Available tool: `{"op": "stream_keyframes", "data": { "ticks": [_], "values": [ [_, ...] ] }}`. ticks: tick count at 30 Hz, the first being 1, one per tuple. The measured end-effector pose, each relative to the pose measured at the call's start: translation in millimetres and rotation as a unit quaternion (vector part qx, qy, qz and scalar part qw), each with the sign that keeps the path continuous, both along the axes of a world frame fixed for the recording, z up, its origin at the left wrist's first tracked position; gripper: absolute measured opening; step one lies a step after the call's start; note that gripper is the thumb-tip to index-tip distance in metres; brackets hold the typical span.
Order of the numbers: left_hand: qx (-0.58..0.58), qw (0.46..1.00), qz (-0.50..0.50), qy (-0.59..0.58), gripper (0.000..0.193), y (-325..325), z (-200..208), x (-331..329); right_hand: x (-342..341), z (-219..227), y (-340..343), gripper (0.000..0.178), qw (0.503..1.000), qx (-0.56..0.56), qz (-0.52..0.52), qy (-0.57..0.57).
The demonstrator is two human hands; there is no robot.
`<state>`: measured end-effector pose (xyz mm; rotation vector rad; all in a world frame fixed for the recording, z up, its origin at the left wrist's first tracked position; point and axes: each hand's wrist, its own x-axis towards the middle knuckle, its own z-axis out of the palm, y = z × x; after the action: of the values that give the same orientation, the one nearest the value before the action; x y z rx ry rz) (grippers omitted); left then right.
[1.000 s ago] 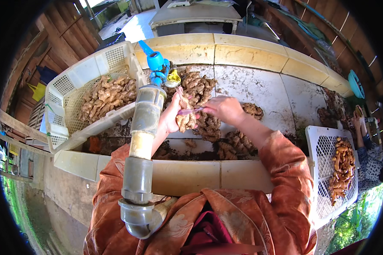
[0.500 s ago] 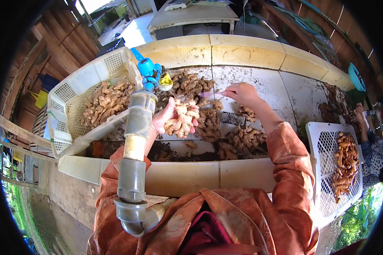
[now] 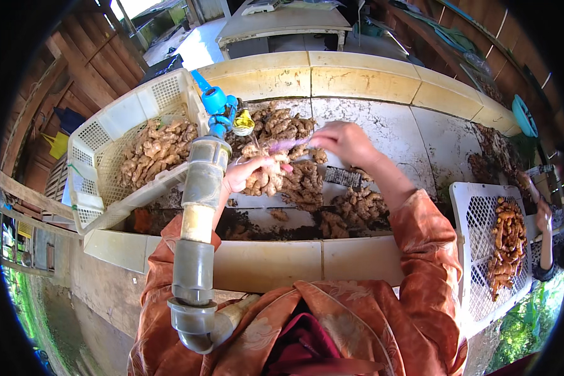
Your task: The person washes root vegetables under running water at a tiled sink, scrubbing them by hand and placing the cleaned pieces into a white plastic basket. The person repeats this process for multiple items, occasionally adjusting the pile of vegetables on the sink surface.
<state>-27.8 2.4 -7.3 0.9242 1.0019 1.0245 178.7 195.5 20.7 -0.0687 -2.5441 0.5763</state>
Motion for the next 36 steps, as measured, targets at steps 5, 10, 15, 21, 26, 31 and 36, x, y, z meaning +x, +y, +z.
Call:
{"op": "stream_keyframes", "data": {
  "ticks": [5, 10, 15, 21, 26, 31, 36],
  "values": [
    [-0.097, 0.975, 0.197, -0.046, 0.060, 1.6, -6.0, -0.9, -4.3, -0.1, -16.9, 0.026, 0.983, 0.030, -0.139, -0.117],
    [-0.131, 0.920, 0.354, 0.101, 0.079, 11.8, -14.8, 3.9, -5.7, 3.7, -29.0, 0.026, 0.987, 0.100, -0.107, -0.067],
    [-0.096, 0.883, 0.443, 0.121, 0.067, 12.3, -15.6, 0.7, -2.1, 2.5, -27.4, 0.021, 0.954, 0.128, -0.221, -0.159],
    [-0.064, 0.905, 0.419, 0.027, 0.058, 15.2, -25.6, 3.8, -5.6, -6.2, -24.5, 0.022, 0.988, 0.135, -0.070, 0.035],
    [-0.026, 0.882, 0.460, -0.097, 0.060, 19.5, -37.7, -7.9, -6.7, -2.0, -25.1, 0.028, 0.970, 0.031, -0.195, -0.143],
    [-0.019, 0.898, 0.426, -0.106, 0.058, 20.3, -38.4, -4.3, -13.8, -5.3, -34.8, 0.033, 0.992, -0.125, -0.010, 0.001],
    [-0.040, 0.913, 0.377, -0.149, 0.051, 12.7, -17.2, 1.5, -9.3, -2.4, -30.1, 0.045, 0.945, -0.014, -0.143, -0.293]
  ]
}}
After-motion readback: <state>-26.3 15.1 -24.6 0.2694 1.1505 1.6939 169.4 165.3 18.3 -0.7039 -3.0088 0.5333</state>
